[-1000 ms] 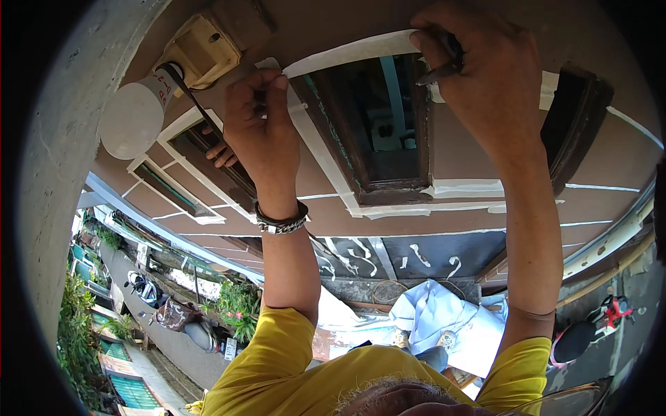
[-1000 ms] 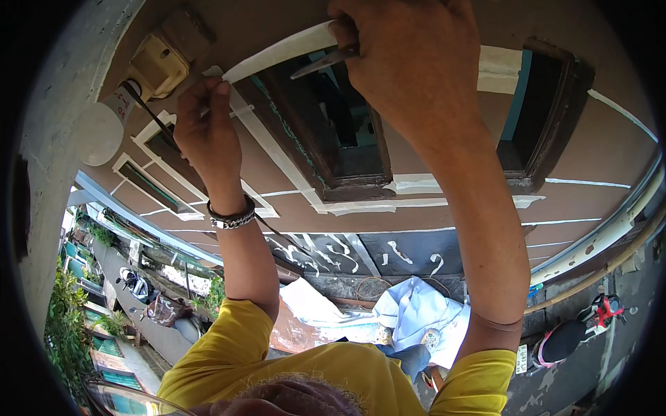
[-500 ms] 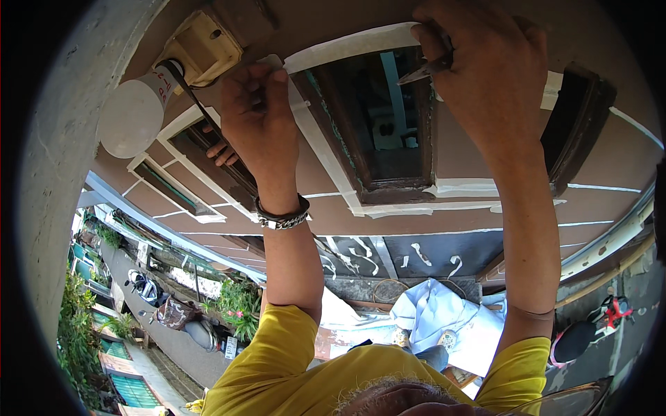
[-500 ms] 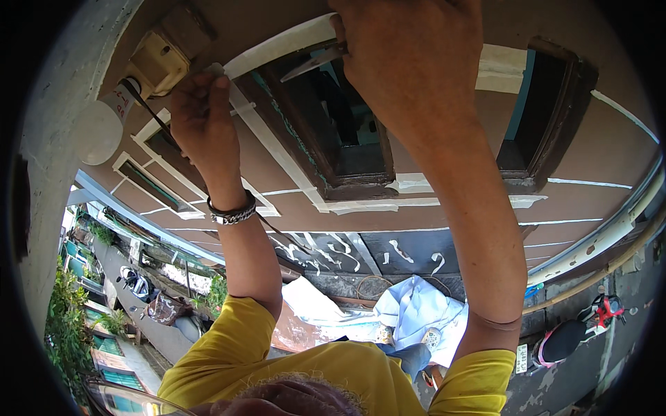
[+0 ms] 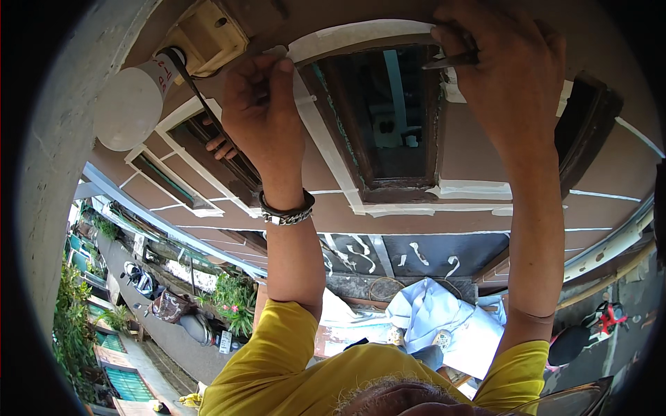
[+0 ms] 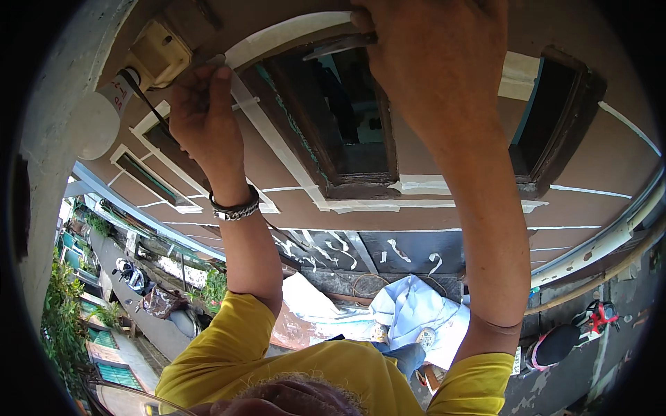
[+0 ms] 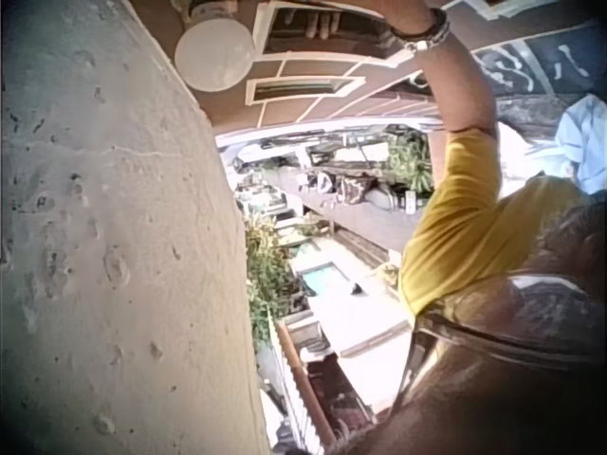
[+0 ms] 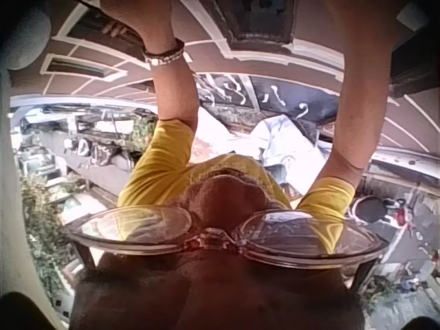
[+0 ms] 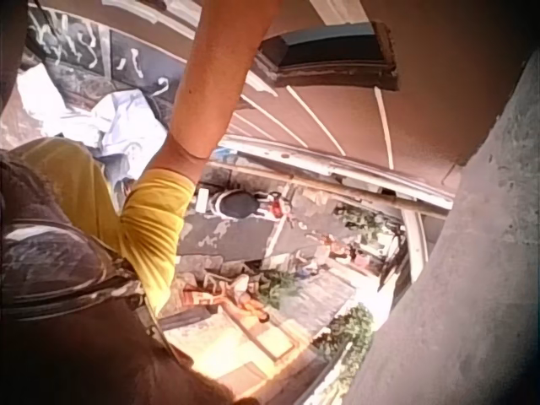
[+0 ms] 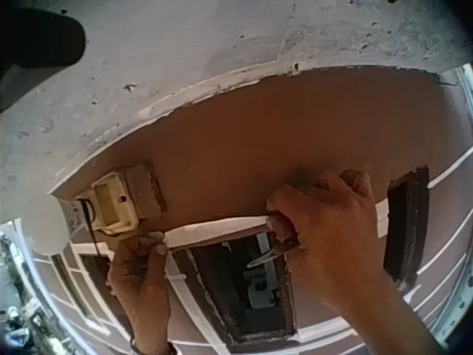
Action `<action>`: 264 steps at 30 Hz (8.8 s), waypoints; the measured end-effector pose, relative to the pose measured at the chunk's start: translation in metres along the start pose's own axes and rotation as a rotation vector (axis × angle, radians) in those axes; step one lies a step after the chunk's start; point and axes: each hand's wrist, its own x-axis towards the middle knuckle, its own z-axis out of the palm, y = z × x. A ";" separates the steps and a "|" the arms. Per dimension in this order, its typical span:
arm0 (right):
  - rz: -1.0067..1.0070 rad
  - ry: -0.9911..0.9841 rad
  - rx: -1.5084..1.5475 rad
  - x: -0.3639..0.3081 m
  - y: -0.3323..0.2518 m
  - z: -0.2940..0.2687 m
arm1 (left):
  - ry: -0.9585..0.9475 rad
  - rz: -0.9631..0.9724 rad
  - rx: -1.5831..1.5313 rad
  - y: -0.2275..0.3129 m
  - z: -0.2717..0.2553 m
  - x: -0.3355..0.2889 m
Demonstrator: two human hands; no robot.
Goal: Applying masking tape around window frames on an exterior wall before painting.
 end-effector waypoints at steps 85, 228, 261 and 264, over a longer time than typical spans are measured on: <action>0.863 -1.094 0.278 -0.434 0.029 -0.071 | -1.190 -0.890 -0.098 0.010 -0.082 -0.365; 0.872 -0.007 0.939 -0.109 0.144 -0.030 | -0.478 -0.175 -0.264 0.004 0.092 -0.070; 0.745 -0.176 0.812 -0.164 0.078 -0.034 | -0.317 -0.244 -0.247 0.037 0.071 -0.083; 0.700 -0.154 0.717 -0.160 0.068 -0.030 | -0.375 -0.505 -0.420 0.040 0.071 -0.073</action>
